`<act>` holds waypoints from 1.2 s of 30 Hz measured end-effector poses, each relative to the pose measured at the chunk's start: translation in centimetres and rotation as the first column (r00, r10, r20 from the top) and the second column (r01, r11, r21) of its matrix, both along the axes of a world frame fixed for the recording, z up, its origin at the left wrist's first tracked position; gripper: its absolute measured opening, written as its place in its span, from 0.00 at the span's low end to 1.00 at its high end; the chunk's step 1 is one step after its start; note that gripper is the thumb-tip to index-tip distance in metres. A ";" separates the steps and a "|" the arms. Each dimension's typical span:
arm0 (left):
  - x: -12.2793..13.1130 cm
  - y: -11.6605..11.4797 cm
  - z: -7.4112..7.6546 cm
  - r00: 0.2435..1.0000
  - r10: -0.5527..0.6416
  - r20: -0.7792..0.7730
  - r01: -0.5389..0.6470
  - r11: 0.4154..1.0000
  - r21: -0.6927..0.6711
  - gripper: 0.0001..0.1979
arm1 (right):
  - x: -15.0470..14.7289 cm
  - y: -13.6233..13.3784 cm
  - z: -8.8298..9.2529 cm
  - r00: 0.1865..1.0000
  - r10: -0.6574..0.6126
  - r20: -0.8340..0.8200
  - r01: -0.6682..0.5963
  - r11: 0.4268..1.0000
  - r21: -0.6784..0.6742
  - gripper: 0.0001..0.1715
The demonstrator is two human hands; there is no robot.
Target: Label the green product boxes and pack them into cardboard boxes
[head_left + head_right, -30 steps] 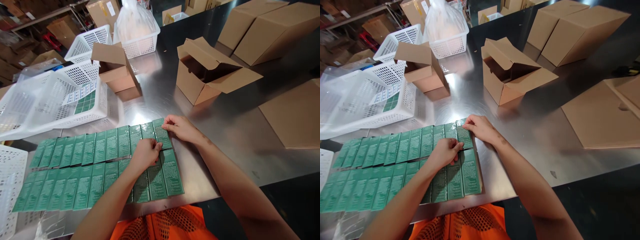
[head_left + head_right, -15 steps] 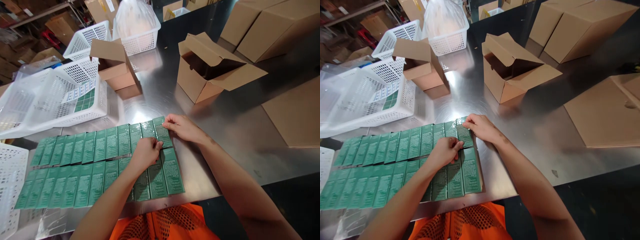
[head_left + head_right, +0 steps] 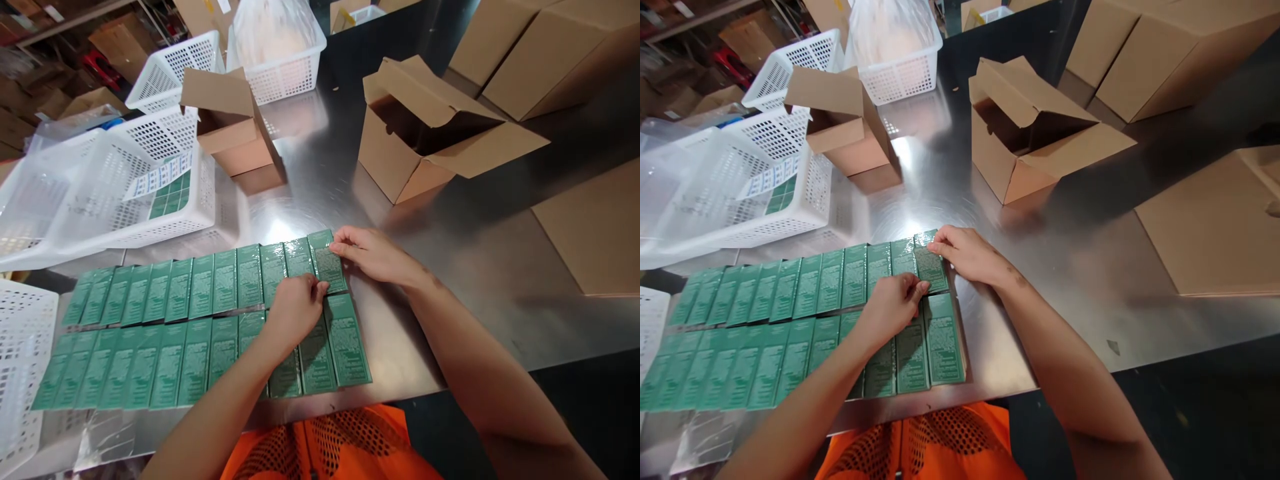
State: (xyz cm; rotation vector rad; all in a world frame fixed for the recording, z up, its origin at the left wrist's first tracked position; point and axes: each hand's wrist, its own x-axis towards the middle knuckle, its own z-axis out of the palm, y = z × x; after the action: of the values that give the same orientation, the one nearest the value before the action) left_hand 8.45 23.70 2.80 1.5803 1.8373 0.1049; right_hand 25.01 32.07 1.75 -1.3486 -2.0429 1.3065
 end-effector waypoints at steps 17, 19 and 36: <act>0.2 -0.6 -0.5 0.981 -0.059 -0.185 0.085 0.987 0.135 0.16 | 0.2 0.4 0.0 0.992 -0.010 -0.125 0.024 0.993 0.113 0.09; 0.3 -0.3 -0.5 0.982 -0.049 -0.183 0.073 0.989 0.129 0.17 | 0.0 0.6 -0.5 0.991 -0.048 -0.122 0.068 0.984 0.163 0.08; 0.5 0.7 -0.2 0.996 0.085 0.018 -0.086 0.996 0.021 0.19 | -1.1 1.3 -3.3 0.988 -0.101 -0.118 0.121 0.976 0.183 0.06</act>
State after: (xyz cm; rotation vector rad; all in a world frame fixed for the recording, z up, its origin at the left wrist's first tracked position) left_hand 8.94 24.41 2.57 1.5111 1.8962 0.1778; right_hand 23.94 33.33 -1.52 -1.2594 -1.9353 1.0826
